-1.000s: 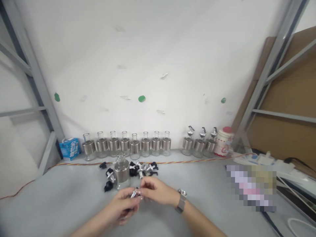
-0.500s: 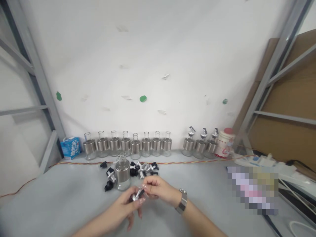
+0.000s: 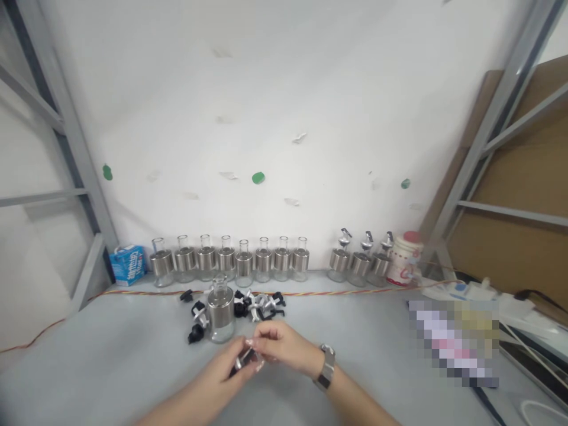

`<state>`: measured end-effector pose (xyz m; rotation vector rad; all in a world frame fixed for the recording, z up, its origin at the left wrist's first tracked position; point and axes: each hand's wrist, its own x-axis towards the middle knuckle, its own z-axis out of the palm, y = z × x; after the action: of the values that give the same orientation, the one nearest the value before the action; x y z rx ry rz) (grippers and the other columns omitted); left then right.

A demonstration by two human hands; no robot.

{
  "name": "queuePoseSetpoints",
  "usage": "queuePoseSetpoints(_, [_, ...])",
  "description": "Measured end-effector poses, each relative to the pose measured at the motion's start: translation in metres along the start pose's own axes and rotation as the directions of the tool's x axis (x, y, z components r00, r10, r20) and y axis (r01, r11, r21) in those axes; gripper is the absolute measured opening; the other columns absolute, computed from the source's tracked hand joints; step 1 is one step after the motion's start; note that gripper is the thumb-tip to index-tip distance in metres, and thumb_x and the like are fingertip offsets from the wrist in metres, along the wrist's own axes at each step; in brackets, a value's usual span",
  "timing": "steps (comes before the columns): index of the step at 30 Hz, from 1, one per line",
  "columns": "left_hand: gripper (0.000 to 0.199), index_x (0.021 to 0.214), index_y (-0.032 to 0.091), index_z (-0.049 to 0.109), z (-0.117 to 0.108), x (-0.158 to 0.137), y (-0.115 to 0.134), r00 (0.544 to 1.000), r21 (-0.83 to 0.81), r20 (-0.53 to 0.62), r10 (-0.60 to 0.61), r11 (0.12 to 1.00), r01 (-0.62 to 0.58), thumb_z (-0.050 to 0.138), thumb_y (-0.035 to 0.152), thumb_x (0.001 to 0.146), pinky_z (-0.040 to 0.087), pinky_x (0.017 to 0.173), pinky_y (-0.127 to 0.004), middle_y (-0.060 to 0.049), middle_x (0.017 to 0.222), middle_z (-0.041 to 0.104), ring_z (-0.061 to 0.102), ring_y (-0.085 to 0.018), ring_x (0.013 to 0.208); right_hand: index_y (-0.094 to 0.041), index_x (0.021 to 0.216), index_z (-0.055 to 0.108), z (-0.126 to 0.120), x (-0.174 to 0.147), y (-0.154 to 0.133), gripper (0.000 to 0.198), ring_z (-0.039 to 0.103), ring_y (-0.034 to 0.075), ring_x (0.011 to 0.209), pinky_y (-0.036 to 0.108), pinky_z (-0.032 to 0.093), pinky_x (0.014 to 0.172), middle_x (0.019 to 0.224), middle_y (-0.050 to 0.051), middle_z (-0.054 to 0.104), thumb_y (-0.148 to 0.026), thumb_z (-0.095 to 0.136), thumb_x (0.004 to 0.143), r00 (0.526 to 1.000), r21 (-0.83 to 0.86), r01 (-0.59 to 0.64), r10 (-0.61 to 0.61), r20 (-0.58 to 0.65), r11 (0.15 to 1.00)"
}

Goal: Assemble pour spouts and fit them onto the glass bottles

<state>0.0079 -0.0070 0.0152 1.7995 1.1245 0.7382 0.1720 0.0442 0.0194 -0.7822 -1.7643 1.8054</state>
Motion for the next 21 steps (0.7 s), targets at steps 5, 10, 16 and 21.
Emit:
queuePoseSetpoints(5, [0.026, 0.083, 0.016, 0.050, 0.0026, 0.0009, -0.0053, 0.999, 0.053, -0.023, 0.024, 0.998, -0.022, 0.041, 0.040, 0.080, 0.036, 0.069, -0.026, -0.002, 0.081, 0.050, 0.046, -0.015, 0.075, -0.015, 0.063, 0.043, 0.0013, -0.0010, -0.0007, 0.036, 0.031, 0.003, 0.039, 0.017, 0.021, 0.038, 0.047, -0.007, 0.041, -0.046, 0.058, 0.068, 0.998, 0.005, -0.056, 0.056, -0.028, 0.998])
queuePoseSetpoints(10, [0.026, 0.079, 0.017, 0.047, 0.0027, 0.0003, -0.0047, 0.998, 0.067, -0.039, 0.058, 0.996, -0.055, 0.037, 0.041, 0.082, 0.035, 0.066, -0.025, -0.001, 0.077, 0.047, 0.044, -0.014, 0.072, -0.015, 0.062, 0.042, 0.0041, -0.0033, -0.0050, 0.035, 0.032, 0.002, 0.038, 0.016, 0.021, 0.036, 0.045, -0.007, 0.042, -0.045, 0.060, 0.068, 0.998, 0.060, -0.056, 0.058, -0.025, 0.997])
queuePoseSetpoints(16, [0.025, 0.079, 0.017, 0.047, 0.0015, 0.0004, -0.0035, 0.994, 0.074, -0.032, 0.100, 0.992, -0.097, 0.036, 0.040, 0.083, 0.035, 0.066, -0.024, -0.001, 0.077, 0.047, 0.044, -0.013, 0.072, -0.015, 0.062, 0.041, 0.0052, -0.0046, -0.0068, 0.035, 0.031, 0.001, 0.032, 0.015, 0.023, 0.034, 0.040, -0.009, 0.041, -0.043, 0.062, 0.066, 0.997, 0.171, -0.075, 0.075, 0.002, 0.982])
queuePoseSetpoints(21, [0.025, 0.079, 0.017, 0.047, 0.0013, -0.0003, -0.0044, 0.994, 0.096, -0.026, 0.109, 0.990, -0.106, 0.036, 0.039, 0.083, 0.035, 0.066, -0.024, -0.001, 0.078, 0.047, 0.044, -0.013, 0.072, -0.015, 0.062, 0.042, 0.0057, -0.0039, -0.0056, 0.034, 0.030, 0.001, 0.030, 0.015, 0.028, 0.034, 0.040, -0.010, 0.040, -0.041, 0.063, 0.067, 0.998, 0.204, -0.064, 0.060, 0.023, 0.977])
